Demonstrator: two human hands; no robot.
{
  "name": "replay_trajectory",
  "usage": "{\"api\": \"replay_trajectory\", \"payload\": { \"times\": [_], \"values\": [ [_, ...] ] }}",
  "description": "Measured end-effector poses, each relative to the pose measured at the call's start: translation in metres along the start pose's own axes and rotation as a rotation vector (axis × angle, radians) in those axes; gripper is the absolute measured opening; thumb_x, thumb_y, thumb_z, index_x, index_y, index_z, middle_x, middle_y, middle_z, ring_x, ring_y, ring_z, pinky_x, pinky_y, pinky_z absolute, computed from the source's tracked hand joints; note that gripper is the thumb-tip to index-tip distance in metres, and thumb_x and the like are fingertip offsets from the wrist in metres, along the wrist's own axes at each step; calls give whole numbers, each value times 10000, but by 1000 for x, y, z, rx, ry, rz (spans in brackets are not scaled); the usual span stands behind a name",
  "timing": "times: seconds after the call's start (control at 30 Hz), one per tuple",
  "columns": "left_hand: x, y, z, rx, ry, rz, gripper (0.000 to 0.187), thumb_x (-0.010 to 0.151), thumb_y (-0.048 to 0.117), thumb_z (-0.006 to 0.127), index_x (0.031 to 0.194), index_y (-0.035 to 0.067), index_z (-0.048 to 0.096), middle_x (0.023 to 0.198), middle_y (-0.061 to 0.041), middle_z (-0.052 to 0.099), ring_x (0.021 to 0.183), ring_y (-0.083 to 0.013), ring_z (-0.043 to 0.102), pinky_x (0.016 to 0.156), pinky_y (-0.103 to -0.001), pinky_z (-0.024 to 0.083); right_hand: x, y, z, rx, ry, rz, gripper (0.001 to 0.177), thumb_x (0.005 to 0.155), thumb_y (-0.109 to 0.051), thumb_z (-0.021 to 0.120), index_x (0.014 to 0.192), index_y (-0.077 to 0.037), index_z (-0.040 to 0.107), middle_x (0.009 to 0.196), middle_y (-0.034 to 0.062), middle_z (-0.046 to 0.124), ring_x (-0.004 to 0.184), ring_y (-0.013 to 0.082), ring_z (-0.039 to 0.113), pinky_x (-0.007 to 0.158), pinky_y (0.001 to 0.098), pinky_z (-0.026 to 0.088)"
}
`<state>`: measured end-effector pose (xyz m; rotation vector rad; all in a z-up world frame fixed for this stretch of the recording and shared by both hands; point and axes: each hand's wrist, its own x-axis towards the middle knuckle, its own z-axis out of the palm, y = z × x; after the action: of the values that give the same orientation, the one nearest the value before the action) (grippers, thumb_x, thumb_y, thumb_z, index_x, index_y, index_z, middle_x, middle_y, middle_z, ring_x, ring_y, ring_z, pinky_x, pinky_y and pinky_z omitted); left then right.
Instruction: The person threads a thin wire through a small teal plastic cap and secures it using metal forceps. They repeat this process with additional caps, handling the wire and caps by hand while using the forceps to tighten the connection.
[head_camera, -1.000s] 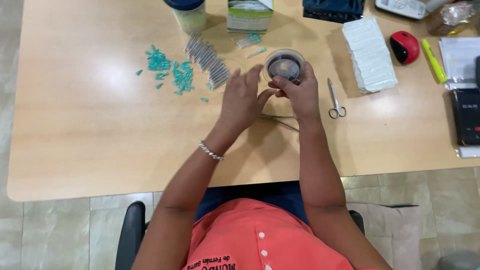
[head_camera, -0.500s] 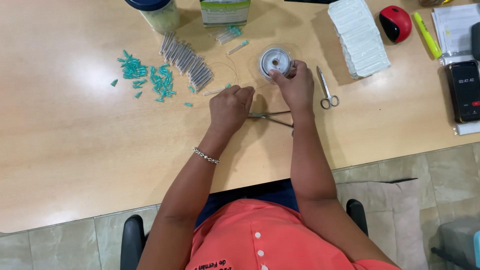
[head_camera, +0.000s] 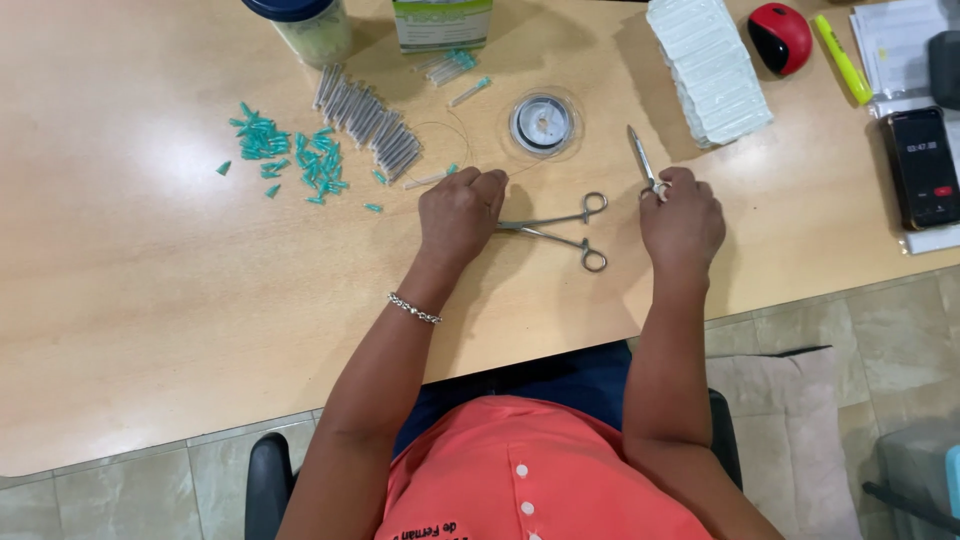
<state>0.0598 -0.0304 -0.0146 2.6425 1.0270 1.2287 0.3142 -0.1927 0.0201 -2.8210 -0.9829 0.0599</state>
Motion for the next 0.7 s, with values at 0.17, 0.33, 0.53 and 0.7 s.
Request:
{"api": "replay_trajectory", "payload": {
  "times": [0.17, 0.33, 0.53, 0.7],
  "values": [
    [4, 2, -9, 10, 22, -11, 209, 955, 341, 686, 780, 231, 722, 626, 32, 553, 573, -182, 651, 497, -281, 515, 1, 5, 9, 16, -5, -16, 272, 951, -280, 638, 1194, -184, 712, 995, 86, 678, 958, 356, 726, 820, 488, 570],
    [3, 0, -6, -22, 11, -36, 188, 958, 338, 686, 810, 235, 739, 628, 32, 559, 578, -183, 656, 495, -289, 519, 5, 2, 1, -136, -16, -88, 259, 942, -332, 627, 1134, -197, 737, 928, 61, 681, 891, 314, 750, 767, 459, 579],
    [2, 2, -7, -24, 14, -42, 158, 951, 324, 695, 827, 234, 734, 645, 20, 561, 600, -194, 667, 507, -296, 528, 0, -3, -6, -225, -88, -140, 276, 947, -284, 633, 1202, -216, 715, 965, 87, 714, 916, 326, 762, 760, 471, 585],
    [-1, 0, -4, -10, -6, -23, 177, 969, 366, 685, 865, 240, 753, 645, 28, 571, 595, -173, 666, 502, -277, 530, 2, 0, -8, -271, -62, -249, 272, 952, -271, 613, 1186, -173, 711, 952, 93, 712, 872, 317, 766, 746, 437, 571]
  ]
}}
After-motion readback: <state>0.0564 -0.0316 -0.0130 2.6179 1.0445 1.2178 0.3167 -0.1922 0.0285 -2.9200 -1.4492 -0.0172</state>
